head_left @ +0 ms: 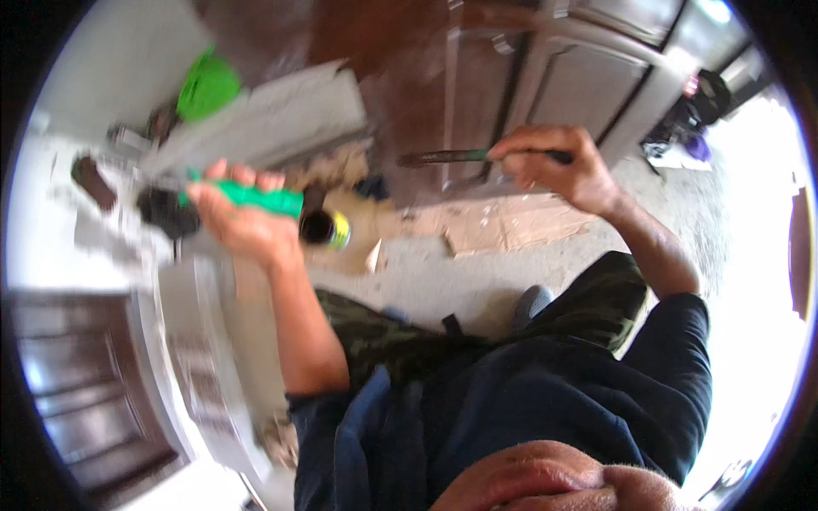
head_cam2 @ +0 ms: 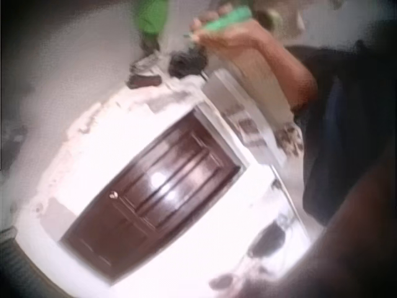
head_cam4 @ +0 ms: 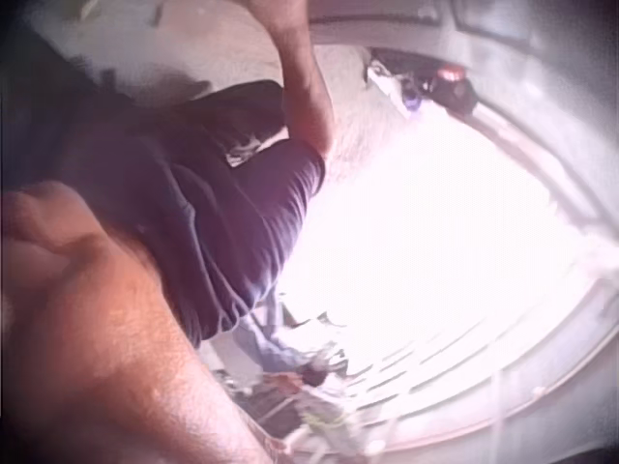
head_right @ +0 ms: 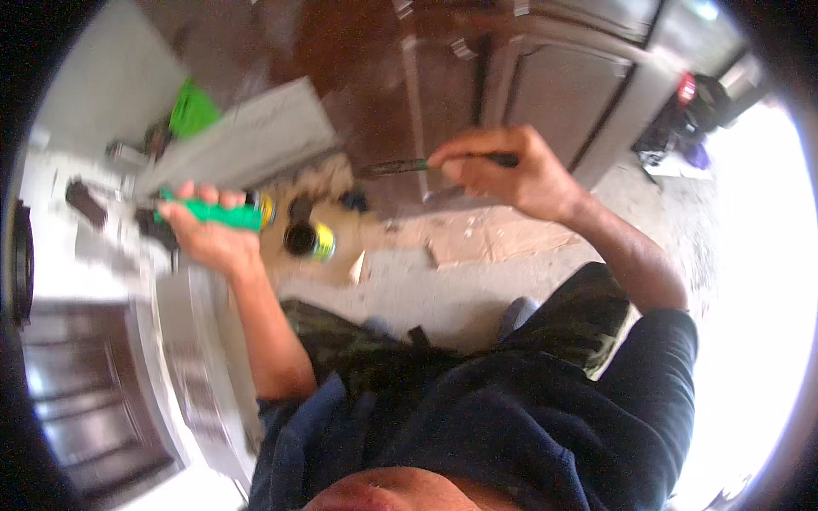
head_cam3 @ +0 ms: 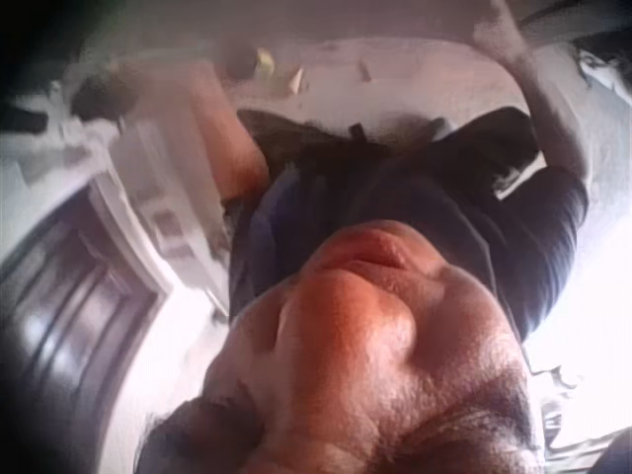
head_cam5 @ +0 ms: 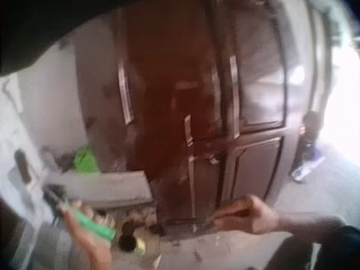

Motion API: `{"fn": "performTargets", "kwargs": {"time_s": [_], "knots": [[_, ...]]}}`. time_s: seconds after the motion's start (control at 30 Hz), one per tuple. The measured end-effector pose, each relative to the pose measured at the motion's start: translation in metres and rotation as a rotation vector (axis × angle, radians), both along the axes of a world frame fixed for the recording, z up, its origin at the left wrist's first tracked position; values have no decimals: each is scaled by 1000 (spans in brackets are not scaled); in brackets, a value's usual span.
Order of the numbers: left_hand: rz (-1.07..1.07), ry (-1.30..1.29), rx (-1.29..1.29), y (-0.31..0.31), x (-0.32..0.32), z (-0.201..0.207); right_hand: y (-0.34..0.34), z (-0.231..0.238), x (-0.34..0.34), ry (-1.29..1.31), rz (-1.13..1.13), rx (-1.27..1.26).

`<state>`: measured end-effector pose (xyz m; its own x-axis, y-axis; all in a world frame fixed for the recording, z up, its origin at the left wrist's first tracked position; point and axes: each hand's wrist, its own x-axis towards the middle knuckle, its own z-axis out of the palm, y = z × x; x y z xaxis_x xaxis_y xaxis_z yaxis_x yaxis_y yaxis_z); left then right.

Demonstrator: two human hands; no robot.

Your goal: The person paints a wooden door with brown paint using a small roller and a brush. They apply paint to the panels and edges, occasionally switching between tools and dipping them into paint cans on the floor.

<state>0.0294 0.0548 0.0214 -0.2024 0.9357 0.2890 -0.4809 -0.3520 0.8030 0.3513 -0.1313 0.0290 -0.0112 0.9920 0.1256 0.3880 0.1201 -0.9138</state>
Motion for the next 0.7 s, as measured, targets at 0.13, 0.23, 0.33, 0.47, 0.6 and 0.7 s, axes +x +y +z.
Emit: {"fn": "performTargets", "kwargs": {"time_s": [0.13,0.23,0.33,0.47,0.6,0.7], "knots": [[67,37,32,5,-29,7,59,-116,-79,-289,301,21],[91,31,14,5,-45,13,86,-207,-140,-331,136,18],[107,47,26,0,-66,16,124,-279,-187,-289,-51,48],[71,121,2,-4,-93,14,202,-330,-200,-26,-194,44],[73,162,-16,0,-112,6,257,-374,-206,195,-103,-233],[30,147,-12,7,-123,-3,277,-405,-209,123,6,-293]]}}
